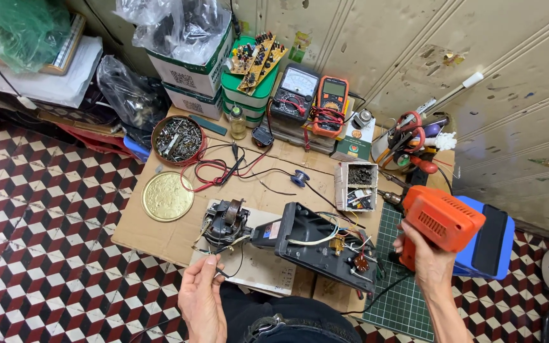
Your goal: Repairing and inspecting internal wiring of an electrical appliance at a workbench.
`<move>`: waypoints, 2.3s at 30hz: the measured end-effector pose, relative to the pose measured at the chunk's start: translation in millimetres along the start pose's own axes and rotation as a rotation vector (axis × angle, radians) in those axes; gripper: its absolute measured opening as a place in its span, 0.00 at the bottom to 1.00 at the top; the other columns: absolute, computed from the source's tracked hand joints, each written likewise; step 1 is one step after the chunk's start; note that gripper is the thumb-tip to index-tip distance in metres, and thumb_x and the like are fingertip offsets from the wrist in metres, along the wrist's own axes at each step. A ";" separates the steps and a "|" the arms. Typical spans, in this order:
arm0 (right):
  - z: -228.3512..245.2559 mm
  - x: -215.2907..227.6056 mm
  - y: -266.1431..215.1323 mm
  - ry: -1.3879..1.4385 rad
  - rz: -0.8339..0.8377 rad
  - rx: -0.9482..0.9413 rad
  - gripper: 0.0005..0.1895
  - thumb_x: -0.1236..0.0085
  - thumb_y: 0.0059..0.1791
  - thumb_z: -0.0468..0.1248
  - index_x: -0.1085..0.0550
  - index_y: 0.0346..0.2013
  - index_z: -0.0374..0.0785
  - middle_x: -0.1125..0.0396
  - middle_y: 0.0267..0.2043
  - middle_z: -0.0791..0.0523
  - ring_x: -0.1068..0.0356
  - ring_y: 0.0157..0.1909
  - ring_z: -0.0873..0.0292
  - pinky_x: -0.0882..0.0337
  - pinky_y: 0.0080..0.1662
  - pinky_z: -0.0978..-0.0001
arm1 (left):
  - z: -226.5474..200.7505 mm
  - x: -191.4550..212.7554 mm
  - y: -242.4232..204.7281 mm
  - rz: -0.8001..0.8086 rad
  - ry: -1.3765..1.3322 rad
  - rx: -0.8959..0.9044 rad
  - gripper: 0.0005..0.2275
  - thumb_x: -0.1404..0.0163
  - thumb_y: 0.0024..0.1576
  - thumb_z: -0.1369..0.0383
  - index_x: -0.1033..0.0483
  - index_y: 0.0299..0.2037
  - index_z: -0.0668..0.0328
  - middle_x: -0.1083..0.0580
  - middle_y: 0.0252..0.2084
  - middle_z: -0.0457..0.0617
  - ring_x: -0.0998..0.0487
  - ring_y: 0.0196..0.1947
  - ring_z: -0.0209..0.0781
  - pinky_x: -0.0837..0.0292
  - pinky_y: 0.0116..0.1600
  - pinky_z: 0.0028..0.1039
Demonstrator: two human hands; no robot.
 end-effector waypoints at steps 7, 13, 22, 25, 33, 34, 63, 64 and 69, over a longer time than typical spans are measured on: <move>44.0 -15.9 -42.3 0.182 0.036 -0.043 0.13 0.44 0.50 0.30 0.28 0.49 0.29 0.28 0.38 0.48 0.28 0.30 0.57 0.27 0.31 0.65 | -5.3 -11.3 -8.3 0.047 -0.008 -0.018 0.10 0.44 0.58 0.71 0.27 0.46 0.66 0.22 0.42 0.51 0.24 0.40 0.33 0.31 0.44 0.24; -2.9 -36.0 -78.6 0.206 0.278 -0.240 0.14 0.44 0.50 0.31 0.29 0.50 0.30 0.30 0.31 0.48 0.29 0.28 0.54 0.27 0.30 0.62 | -18.5 -30.6 -16.3 0.045 0.082 -0.045 0.08 0.42 0.56 0.71 0.22 0.42 0.68 0.21 0.34 0.48 0.26 0.33 0.32 0.31 0.41 0.22; 13.2 -134.0 -133.9 -0.215 0.571 -0.148 0.07 0.37 0.47 0.35 0.23 0.33 0.31 0.27 0.24 0.54 0.30 0.23 0.61 0.31 0.27 0.68 | -26.8 -30.2 -23.5 0.054 0.073 -0.081 0.08 0.42 0.56 0.70 0.23 0.40 0.67 0.23 0.32 0.44 0.28 0.31 0.28 0.32 0.39 0.20; 8.8 -143.8 -134.3 -0.324 0.619 -0.110 0.07 0.37 0.48 0.36 0.22 0.30 0.33 0.27 0.23 0.56 0.31 0.22 0.62 0.31 0.27 0.69 | -27.2 -30.8 -21.0 0.050 0.105 -0.096 0.07 0.42 0.57 0.71 0.23 0.40 0.67 0.24 0.31 0.44 0.29 0.31 0.28 0.32 0.39 0.20; 1.7 -147.1 -133.0 -0.199 0.657 -0.029 0.07 0.38 0.47 0.36 0.23 0.35 0.34 0.28 0.24 0.57 0.29 0.24 0.63 0.28 0.29 0.71 | -27.5 -29.1 -16.6 0.073 0.122 -0.115 0.07 0.42 0.57 0.71 0.23 0.40 0.67 0.23 0.32 0.44 0.28 0.31 0.27 0.33 0.36 0.19; 1.3 -146.6 -132.7 -0.192 0.663 -0.028 0.08 0.38 0.47 0.35 0.24 0.37 0.35 0.27 0.25 0.57 0.29 0.25 0.63 0.28 0.29 0.71 | -27.7 -29.3 -16.6 0.071 0.146 -0.119 0.07 0.42 0.57 0.71 0.23 0.40 0.67 0.23 0.32 0.44 0.27 0.31 0.27 0.33 0.35 0.19; -11.5 -140.6 -130.9 -0.315 0.598 -0.027 0.11 0.36 0.45 0.34 0.24 0.40 0.33 0.26 0.27 0.55 0.27 0.28 0.61 0.26 0.32 0.67 | -28.6 -33.4 -22.1 0.094 0.194 -0.134 0.06 0.41 0.57 0.71 0.20 0.40 0.66 0.23 0.33 0.41 0.26 0.32 0.25 0.32 0.36 0.16; -11.7 -140.5 -131.2 -0.313 0.607 -0.017 0.10 0.36 0.45 0.34 0.23 0.39 0.33 0.26 0.27 0.55 0.27 0.27 0.61 0.26 0.33 0.67 | -29.4 -33.7 -22.5 0.093 0.192 -0.135 0.06 0.41 0.57 0.71 0.20 0.40 0.66 0.23 0.34 0.41 0.26 0.33 0.25 0.31 0.37 0.15; -5.6 -143.5 -133.1 -0.272 0.623 -0.080 0.08 0.37 0.46 0.34 0.23 0.37 0.32 0.26 0.25 0.55 0.27 0.26 0.61 0.26 0.31 0.67 | -29.4 -33.6 -23.0 0.088 0.191 -0.118 0.06 0.41 0.57 0.71 0.20 0.40 0.66 0.23 0.33 0.42 0.27 0.32 0.25 0.32 0.36 0.16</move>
Point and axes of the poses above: each hand's wrist, its own y-axis towards the middle knuckle, its own x-axis out of the back of the hand, z = x × y, the point moved 4 cm from there along y, towards the middle knuckle
